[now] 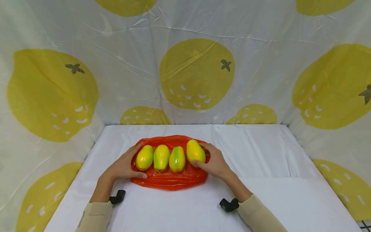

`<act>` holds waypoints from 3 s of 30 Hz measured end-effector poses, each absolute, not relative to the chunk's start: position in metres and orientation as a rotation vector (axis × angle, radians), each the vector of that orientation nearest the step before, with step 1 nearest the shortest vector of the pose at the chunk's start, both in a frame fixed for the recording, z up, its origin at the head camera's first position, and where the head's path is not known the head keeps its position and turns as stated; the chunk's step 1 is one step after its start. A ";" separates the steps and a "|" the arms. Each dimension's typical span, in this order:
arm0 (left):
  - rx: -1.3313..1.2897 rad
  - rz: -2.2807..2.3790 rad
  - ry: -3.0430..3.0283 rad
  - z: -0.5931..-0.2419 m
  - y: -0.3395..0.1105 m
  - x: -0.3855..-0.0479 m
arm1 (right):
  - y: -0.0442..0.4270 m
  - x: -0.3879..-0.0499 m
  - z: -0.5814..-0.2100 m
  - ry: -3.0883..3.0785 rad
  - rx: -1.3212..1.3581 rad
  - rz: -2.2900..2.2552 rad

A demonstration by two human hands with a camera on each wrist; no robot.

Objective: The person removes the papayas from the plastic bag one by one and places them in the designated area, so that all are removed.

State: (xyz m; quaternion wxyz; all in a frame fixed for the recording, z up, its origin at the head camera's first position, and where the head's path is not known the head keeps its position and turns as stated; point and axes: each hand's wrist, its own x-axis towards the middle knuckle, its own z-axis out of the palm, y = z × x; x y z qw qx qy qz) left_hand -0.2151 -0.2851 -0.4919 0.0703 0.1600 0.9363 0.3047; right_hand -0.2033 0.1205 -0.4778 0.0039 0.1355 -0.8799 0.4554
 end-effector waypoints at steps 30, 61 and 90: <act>0.496 0.927 2.807 -0.493 -0.288 -0.215 | 0.155 -0.202 -0.472 -2.700 0.382 1.449; 0.465 0.928 2.808 -0.494 -0.288 -0.214 | 0.199 -0.195 -0.476 -2.679 0.287 1.413; 0.464 0.916 2.810 -0.496 -0.290 -0.213 | 0.217 -0.196 -0.499 -2.783 0.137 1.271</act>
